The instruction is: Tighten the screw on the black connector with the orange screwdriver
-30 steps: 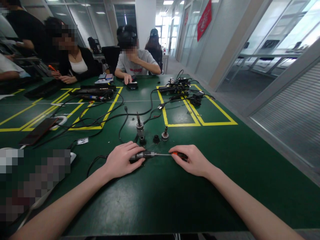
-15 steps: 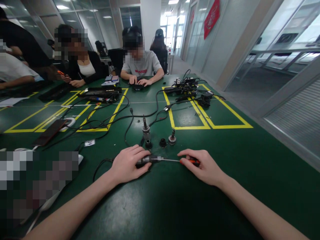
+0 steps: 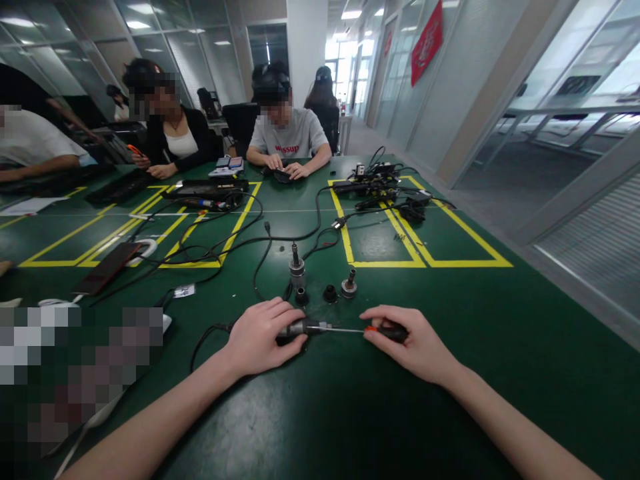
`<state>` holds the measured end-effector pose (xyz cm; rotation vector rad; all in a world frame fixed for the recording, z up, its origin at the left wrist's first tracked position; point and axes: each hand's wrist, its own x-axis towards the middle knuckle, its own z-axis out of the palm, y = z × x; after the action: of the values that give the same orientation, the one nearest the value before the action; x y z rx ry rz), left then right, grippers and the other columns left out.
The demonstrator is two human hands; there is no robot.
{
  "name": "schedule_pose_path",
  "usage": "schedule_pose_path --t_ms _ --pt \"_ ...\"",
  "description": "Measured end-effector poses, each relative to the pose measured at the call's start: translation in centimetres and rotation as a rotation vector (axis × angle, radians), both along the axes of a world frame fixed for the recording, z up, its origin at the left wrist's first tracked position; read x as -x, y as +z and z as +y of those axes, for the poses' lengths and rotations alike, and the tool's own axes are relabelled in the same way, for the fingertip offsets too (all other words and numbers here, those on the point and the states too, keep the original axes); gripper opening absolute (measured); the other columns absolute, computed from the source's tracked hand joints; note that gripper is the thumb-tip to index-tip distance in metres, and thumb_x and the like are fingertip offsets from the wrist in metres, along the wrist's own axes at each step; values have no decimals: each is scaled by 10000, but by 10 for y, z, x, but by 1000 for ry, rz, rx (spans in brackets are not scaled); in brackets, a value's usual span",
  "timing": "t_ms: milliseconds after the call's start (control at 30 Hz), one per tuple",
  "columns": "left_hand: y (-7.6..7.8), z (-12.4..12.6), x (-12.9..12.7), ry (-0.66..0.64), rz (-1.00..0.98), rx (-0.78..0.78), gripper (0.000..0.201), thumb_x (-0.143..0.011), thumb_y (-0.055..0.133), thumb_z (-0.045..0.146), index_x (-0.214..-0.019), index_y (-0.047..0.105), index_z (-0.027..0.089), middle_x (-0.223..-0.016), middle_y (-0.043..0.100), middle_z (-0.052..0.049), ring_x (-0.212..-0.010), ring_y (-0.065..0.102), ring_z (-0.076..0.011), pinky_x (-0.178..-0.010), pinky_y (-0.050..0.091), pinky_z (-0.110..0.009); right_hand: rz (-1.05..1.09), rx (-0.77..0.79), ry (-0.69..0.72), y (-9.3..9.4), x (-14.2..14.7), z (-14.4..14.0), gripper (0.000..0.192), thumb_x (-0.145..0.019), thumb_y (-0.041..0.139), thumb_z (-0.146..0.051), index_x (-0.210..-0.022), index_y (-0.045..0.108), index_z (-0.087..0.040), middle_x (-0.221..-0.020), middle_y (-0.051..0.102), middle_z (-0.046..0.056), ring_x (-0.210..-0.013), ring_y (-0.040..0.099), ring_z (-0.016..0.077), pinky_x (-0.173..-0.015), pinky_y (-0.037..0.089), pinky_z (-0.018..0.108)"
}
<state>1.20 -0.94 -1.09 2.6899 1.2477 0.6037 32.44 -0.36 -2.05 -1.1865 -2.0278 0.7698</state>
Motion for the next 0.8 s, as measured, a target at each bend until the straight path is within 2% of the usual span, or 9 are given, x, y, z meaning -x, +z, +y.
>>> schedule_pose_path --t_ms 100,200,400,500,633,800 --pt "-1 0 0 -3 -4 12 242 -942 644 384 -1088 723 208 -971 759 -54 -886 683 -217 -808 573 -351 -35 19 -19 -3 -1 2 568 -1045 406 -638 -1016 810 -241 -563 626 11 -469 582 169 -477 478 299" --pt "-2 -1 1 -11 -7 10 242 -939 653 383 -1086 721 203 -963 758 -52 -885 685 -220 -799 570 -353 -27 64 7 1 1 2 486 -993 536 -641 -959 801 -235 -684 717 41 -562 657 188 -509 513 295" --pt "-3 -1 3 -29 -16 32 238 -944 646 365 -1113 713 211 -999 762 -54 -912 689 -219 -795 568 -345 126 178 -47 16 5 0 448 -827 793 -621 -999 781 -207 -689 709 29 -613 688 197 -597 598 305" --pt "-2 -2 4 -35 -18 32 245 -949 635 367 -1123 713 212 -1004 764 -55 -916 692 -220 -790 572 -346 89 170 -31 19 6 -1 421 -843 777 -609 -958 790 -204 -688 699 28 -598 662 183 -571 581 292" --pt "-1 -2 7 -32 -16 27 247 -949 638 359 -1134 714 214 -1013 766 -54 -930 699 -222 -781 571 -344 29 202 28 19 8 -2 465 -997 554 -605 -927 781 -206 -623 684 19 -519 622 161 -504 527 274" --pt "1 -1 6 -50 -14 27 242 -963 639 363 -1136 716 212 -1017 767 -48 -933 700 -216 -784 569 -339 63 196 -9 22 6 1 465 -929 644 -653 -940 773 -206 -623 689 21 -548 644 181 -544 560 296"
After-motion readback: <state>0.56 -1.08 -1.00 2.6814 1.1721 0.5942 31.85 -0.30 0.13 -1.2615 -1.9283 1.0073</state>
